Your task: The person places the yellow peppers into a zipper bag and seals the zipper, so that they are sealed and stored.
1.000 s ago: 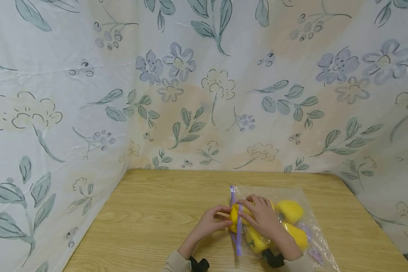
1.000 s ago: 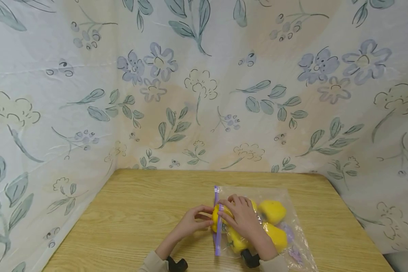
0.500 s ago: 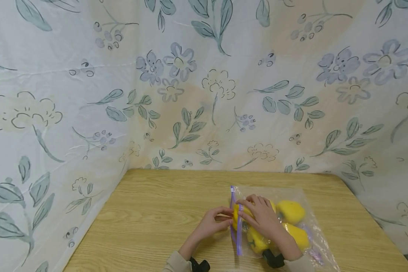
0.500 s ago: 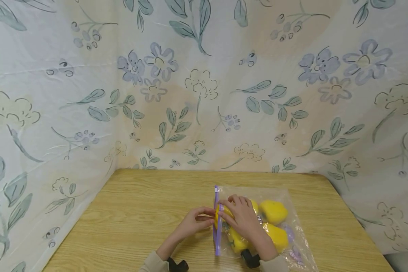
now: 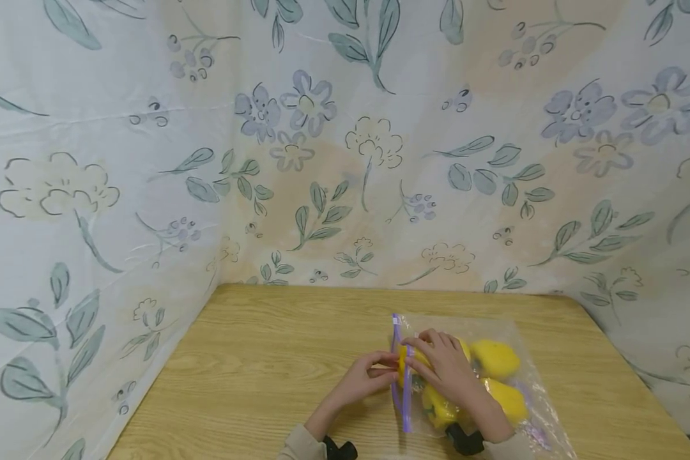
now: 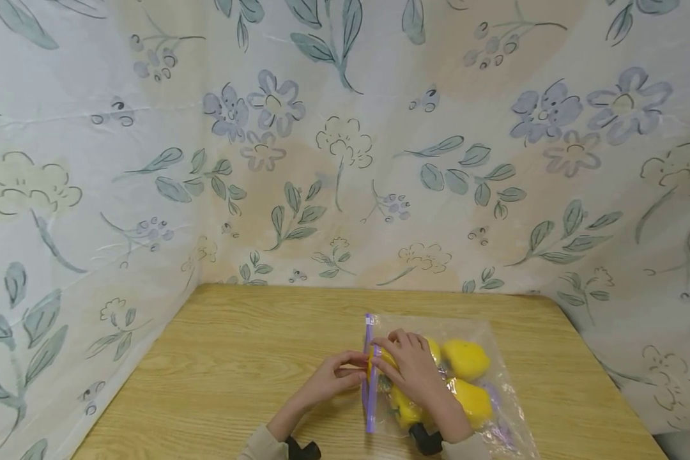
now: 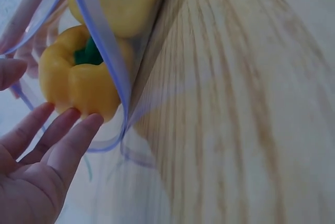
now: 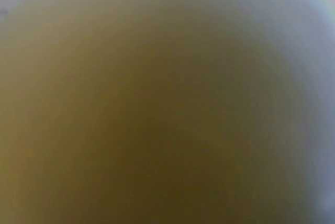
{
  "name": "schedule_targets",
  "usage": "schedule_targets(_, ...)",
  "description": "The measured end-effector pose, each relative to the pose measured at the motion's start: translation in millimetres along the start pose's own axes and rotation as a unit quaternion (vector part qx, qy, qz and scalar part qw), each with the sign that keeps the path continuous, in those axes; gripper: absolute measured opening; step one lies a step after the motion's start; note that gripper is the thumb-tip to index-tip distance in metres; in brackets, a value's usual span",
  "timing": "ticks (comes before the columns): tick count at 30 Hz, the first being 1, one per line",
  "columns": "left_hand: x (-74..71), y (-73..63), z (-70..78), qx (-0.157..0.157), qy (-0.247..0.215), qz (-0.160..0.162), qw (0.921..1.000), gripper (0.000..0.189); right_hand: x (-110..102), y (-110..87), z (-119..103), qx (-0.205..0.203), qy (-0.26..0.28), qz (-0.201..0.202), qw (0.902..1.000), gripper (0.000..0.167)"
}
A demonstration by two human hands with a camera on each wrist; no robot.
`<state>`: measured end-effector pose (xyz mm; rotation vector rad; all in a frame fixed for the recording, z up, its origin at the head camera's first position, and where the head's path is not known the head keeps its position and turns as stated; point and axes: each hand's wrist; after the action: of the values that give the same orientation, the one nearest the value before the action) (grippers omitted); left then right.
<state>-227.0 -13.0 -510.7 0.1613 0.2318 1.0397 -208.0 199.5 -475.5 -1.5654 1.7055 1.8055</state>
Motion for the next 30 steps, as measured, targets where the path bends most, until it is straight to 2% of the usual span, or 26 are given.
schedule_targets(7,2.2,-0.6,1.1,-0.013,-0.011,-0.005,0.9999,0.039,-0.1,1.1,0.5,0.003,-0.005,0.004,1.0,0.031)
schedule_targets(12,4.1,-2.7,3.8,-0.015,0.008,-0.001,0.9999,0.04,0.2,2.5,0.3,0.001,-0.007,0.012,0.9999,0.03)
schedule_targets(16,5.8,-5.9,15.5,-0.016,0.031,0.002,0.9994,0.04,-0.1,3.1,-0.6,0.003,-0.005,0.009,0.9999,0.03)
schedule_targets(20,6.9,-9.0,30.0,-0.018,0.034,-0.007,0.9992,0.041,-0.5,3.0,-1.7,0.005,0.001,0.003,1.0,0.031)
schedule_targets(23,7.3,-9.3,31.9,-0.011,0.033,-0.013,0.9993,0.041,-0.2,2.4,-2.0,0.006,0.003,0.0,1.0,0.032)
schedule_targets(26,6.2,-6.3,16.2,0.004,0.038,-0.021,0.999,0.042,0.1,1.9,-1.7,0.004,0.004,-0.001,1.0,0.032)
schedule_targets(30,4.8,-2.0,-1.4,0.006,0.038,-0.035,0.9987,0.041,-1.0,2.0,-1.2,0.0,0.002,0.0,1.0,0.033)
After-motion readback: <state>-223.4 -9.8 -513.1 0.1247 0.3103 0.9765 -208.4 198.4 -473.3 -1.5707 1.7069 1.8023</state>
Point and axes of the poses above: each hand's wrist, its own y-axis towards the middle knuckle, its own x-axis out of the palm, z = x × y, and after that the axes turned 8 degrees about z, right-handed
